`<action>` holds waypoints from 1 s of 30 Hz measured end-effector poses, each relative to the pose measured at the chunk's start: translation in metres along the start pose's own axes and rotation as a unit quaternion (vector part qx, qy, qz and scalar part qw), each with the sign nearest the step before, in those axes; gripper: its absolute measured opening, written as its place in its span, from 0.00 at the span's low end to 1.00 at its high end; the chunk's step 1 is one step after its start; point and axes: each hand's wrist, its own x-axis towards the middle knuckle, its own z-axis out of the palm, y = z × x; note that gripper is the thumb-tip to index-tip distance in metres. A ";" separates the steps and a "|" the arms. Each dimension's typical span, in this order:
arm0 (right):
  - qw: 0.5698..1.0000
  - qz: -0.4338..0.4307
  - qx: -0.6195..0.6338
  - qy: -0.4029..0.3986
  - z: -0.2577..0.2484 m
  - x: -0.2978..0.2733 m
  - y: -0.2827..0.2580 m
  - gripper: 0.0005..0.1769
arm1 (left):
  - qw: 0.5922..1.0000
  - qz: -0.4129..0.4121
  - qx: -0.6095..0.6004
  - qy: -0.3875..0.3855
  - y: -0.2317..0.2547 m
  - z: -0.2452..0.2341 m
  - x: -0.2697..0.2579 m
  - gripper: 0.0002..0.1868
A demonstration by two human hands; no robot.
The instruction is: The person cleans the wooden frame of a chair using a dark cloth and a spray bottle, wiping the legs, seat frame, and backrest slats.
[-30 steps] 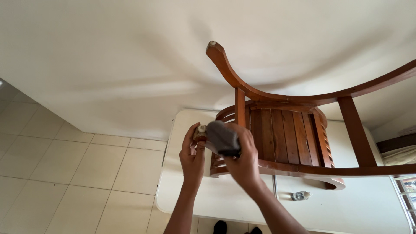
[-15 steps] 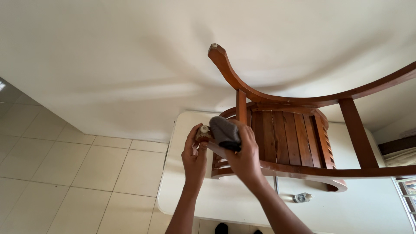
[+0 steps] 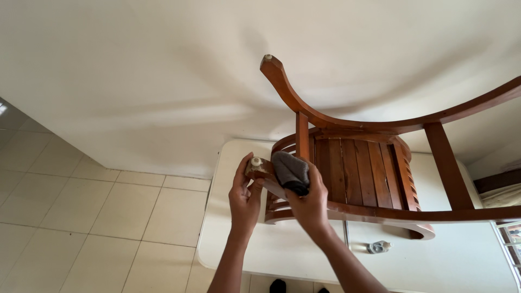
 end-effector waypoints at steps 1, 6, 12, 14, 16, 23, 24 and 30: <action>1.000 -0.007 0.026 0.005 0.003 -0.002 -0.004 0.37 | 1.000 -0.010 0.009 -0.005 0.000 0.000 -0.001 0.31; 0.978 -0.199 -0.052 0.045 0.003 -0.021 -0.006 0.37 | 0.999 -0.006 0.022 -0.023 0.000 0.000 -0.003 0.37; 0.974 -0.209 -0.087 0.013 -0.007 -0.031 0.040 0.37 | 0.996 0.013 0.085 -0.010 -0.003 0.003 -0.006 0.43; 0.982 -0.171 -0.077 0.020 -0.007 -0.025 0.045 0.37 | 0.996 -0.022 0.089 0.003 -0.008 0.003 -0.011 0.45; 0.999 0.010 -0.047 -0.003 -0.008 -0.012 0.042 0.38 | 0.996 -0.041 0.084 -0.011 -0.019 0.008 -0.014 0.33; 0.997 -0.069 0.043 0.019 0.004 -0.024 0.012 0.39 | 0.995 -0.057 0.085 -0.007 -0.030 0.008 -0.019 0.20; 0.992 -0.127 -0.003 0.014 0.000 -0.029 0.016 0.38 | 0.995 -0.057 0.085 -0.007 -0.032 0.008 -0.018 0.20; 0.969 -0.229 -0.097 0.000 -0.012 -0.042 0.078 0.37 | 0.984 -0.112 0.132 0.029 -0.041 0.009 -0.018 0.22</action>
